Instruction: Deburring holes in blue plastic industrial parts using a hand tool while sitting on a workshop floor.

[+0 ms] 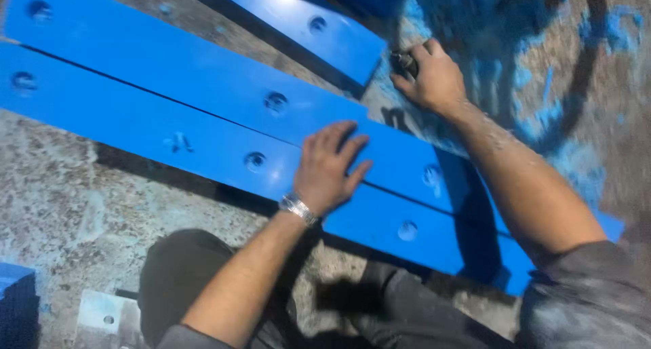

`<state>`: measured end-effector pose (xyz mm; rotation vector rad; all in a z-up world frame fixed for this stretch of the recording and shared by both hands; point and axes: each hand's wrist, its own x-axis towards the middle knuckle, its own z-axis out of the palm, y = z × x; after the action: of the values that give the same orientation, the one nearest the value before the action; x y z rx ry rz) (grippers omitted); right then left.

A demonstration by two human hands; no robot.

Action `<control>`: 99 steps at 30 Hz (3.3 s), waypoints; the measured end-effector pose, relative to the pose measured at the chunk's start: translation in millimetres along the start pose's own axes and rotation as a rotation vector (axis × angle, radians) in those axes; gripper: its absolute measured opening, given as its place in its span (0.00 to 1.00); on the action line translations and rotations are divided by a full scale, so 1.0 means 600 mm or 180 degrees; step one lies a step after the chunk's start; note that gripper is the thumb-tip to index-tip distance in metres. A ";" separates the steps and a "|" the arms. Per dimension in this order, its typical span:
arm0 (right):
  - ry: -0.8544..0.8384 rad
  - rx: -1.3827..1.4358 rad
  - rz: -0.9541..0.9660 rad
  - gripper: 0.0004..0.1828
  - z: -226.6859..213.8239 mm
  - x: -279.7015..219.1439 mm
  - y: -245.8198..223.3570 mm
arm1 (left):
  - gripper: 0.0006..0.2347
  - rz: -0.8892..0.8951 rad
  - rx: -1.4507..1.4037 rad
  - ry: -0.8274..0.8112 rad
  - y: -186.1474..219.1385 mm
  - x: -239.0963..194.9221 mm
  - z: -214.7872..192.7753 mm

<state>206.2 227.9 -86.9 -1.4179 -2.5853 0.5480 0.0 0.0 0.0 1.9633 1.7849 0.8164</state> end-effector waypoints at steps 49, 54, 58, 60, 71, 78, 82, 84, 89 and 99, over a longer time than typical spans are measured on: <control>-0.1341 -0.1560 0.1750 0.78 -0.304 -0.698 0.131 | 0.22 -0.2118 -0.4662 0.1067 0.002 0.081 -0.006; -0.0987 -0.1408 0.2063 0.74 -0.284 -0.707 0.245 | 0.22 -0.1880 -0.2801 -0.0307 0.016 0.063 -0.012; -0.0774 -0.1203 0.1762 0.76 -0.277 -0.693 0.268 | 0.21 -0.1738 -0.2230 -0.0607 0.029 0.057 -0.033; -0.0602 -0.1433 0.1456 0.73 -0.279 -0.668 0.252 | 0.22 -0.1725 -0.1016 -0.0920 0.038 0.068 -0.062; -0.0985 -0.1097 0.1210 0.24 -0.327 -0.522 0.070 | 0.52 0.0910 -0.0176 -0.0595 0.003 0.060 -0.010; -0.1429 -0.0707 0.0413 0.25 -0.337 -0.342 -0.136 | 0.51 0.0926 -0.0389 -0.0641 0.006 0.069 -0.003; -0.1415 -0.1077 -0.0165 0.27 -0.323 -0.307 -0.134 | 0.51 0.0929 -0.0381 -0.0651 0.003 0.080 0.001; -0.1453 -0.1491 -0.0577 0.21 -0.316 -0.297 -0.135 | 0.50 0.1021 -0.0386 -0.0586 0.003 0.080 0.010; -0.1636 -0.2025 -0.0705 0.17 -0.308 -0.255 -0.142 | 0.49 0.1006 -0.0411 -0.0712 -0.006 0.082 0.016; -0.1968 -0.1761 0.0035 0.19 -0.282 -0.314 -0.118 | 0.48 0.0989 -0.0321 -0.0592 -0.004 0.081 0.018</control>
<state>303.1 77.2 105.5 -1.6051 -3.4245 0.3115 6.5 49.1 -1.2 2.1999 1.3292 0.7701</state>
